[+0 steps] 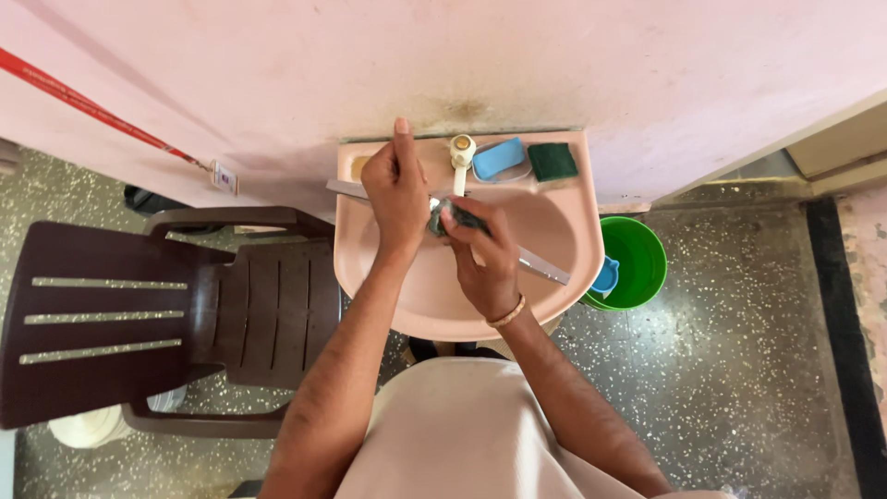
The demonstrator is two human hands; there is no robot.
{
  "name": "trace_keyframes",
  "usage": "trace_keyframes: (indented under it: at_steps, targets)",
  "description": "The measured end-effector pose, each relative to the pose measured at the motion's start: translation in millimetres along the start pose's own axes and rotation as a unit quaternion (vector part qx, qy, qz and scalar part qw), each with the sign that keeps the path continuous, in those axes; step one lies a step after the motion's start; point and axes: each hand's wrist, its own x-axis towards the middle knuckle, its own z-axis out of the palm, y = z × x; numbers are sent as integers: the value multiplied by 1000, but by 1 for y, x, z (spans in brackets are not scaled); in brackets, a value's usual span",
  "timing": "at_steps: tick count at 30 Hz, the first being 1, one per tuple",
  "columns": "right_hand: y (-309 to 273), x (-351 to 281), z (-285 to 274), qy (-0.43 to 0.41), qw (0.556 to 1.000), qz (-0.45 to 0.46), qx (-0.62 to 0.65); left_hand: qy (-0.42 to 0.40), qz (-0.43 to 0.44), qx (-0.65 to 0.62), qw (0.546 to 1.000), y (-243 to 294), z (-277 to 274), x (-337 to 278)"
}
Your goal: The person washes a rectangular metal tray in a pink sink using a green sponge. They scrub both sides of the tray, rinse it under running water, and continue scrubbing until the end of the clip.
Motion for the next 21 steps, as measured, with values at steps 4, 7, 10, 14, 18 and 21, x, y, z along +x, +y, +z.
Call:
trace_keyframes:
  at_steps: [4, 7, 10, 14, 18, 21]
  targets:
    - [7, 7, -11, -14, 993, -86, -85, -1, 17, 28, 999, -4, 7, 1]
    - [17, 14, -12, -6, 990, -110, -83, -6, 38, 19, 999, -6, 18, 0]
    - [27, 17, -7, -4, 990, -110, -91, -6, 61, 27, 998, -6, 24, 4]
    - [36, 19, -17, 16, 988, -127, -92, 23, 68, 112, 991, -4, 18, 13]
    - [41, 19, -27, 13, 989, -99, -105, -17, 39, 107, 993, -2, 13, 15]
    - [44, 16, -14, 21, 992, -99, -79, -5, 73, 125, 989, -1, 24, 14]
